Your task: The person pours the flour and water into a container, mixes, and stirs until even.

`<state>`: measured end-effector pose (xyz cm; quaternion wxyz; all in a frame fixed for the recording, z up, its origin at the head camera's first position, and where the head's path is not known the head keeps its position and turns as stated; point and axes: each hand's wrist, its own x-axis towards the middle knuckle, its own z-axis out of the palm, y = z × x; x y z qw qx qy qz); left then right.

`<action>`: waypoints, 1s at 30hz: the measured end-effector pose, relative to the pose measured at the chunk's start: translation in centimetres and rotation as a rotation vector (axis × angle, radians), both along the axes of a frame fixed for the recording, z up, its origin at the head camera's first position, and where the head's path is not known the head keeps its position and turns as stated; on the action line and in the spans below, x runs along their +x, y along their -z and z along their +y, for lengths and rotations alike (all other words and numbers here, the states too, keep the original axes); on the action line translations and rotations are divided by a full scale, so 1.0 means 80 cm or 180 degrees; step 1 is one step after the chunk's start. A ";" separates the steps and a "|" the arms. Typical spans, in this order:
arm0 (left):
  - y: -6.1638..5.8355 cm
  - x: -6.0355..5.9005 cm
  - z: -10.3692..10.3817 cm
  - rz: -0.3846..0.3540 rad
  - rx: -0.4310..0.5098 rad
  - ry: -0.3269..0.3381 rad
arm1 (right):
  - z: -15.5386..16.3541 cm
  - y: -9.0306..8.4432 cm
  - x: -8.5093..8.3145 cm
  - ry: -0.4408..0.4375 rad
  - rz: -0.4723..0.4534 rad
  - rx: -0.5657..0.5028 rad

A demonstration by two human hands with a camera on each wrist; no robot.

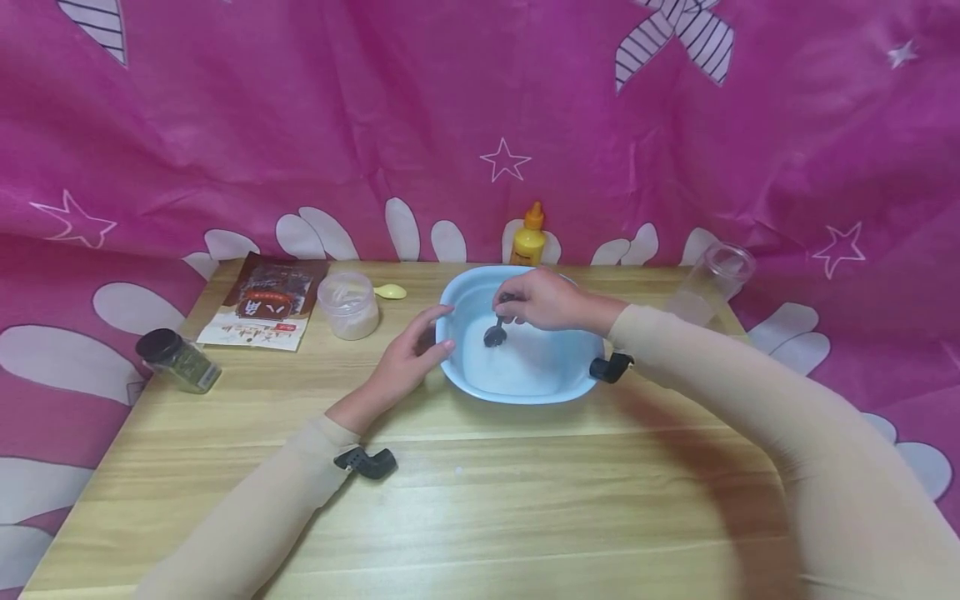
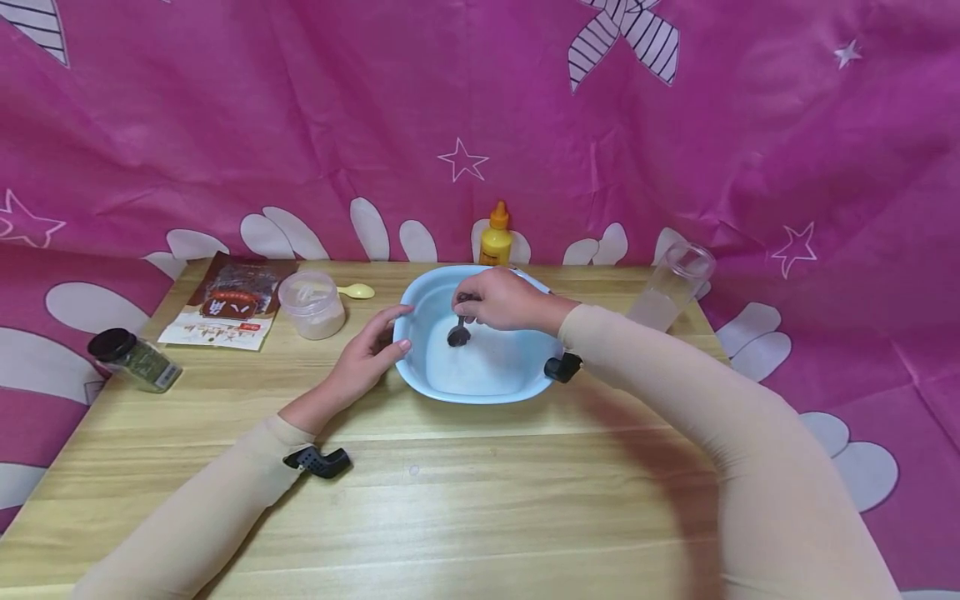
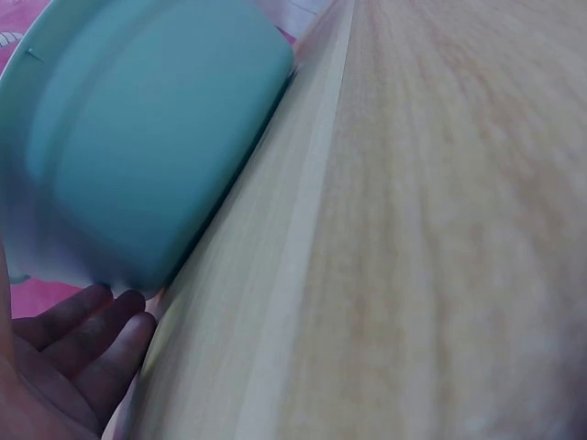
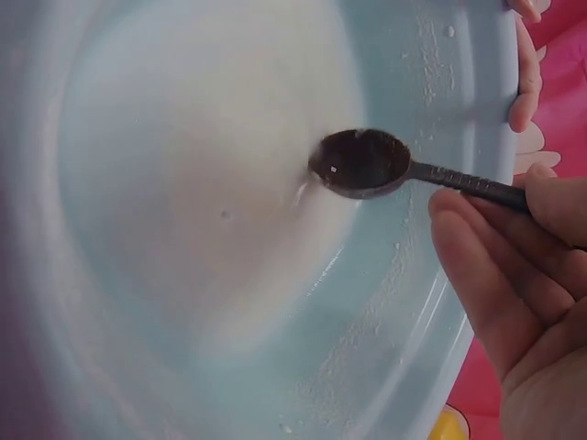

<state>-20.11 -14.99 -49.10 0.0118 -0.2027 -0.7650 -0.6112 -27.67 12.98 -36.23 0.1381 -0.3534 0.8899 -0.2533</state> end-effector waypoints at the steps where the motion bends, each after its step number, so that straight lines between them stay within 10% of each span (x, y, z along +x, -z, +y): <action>1: 0.000 0.000 0.000 0.0005 0.0003 0.0001 | 0.001 0.000 0.000 -0.0012 0.0050 -0.0003; 30: 0.001 -0.001 -0.001 0.0003 -0.0073 -0.0027 | 0.044 -0.014 0.012 -0.0125 0.1294 -0.0409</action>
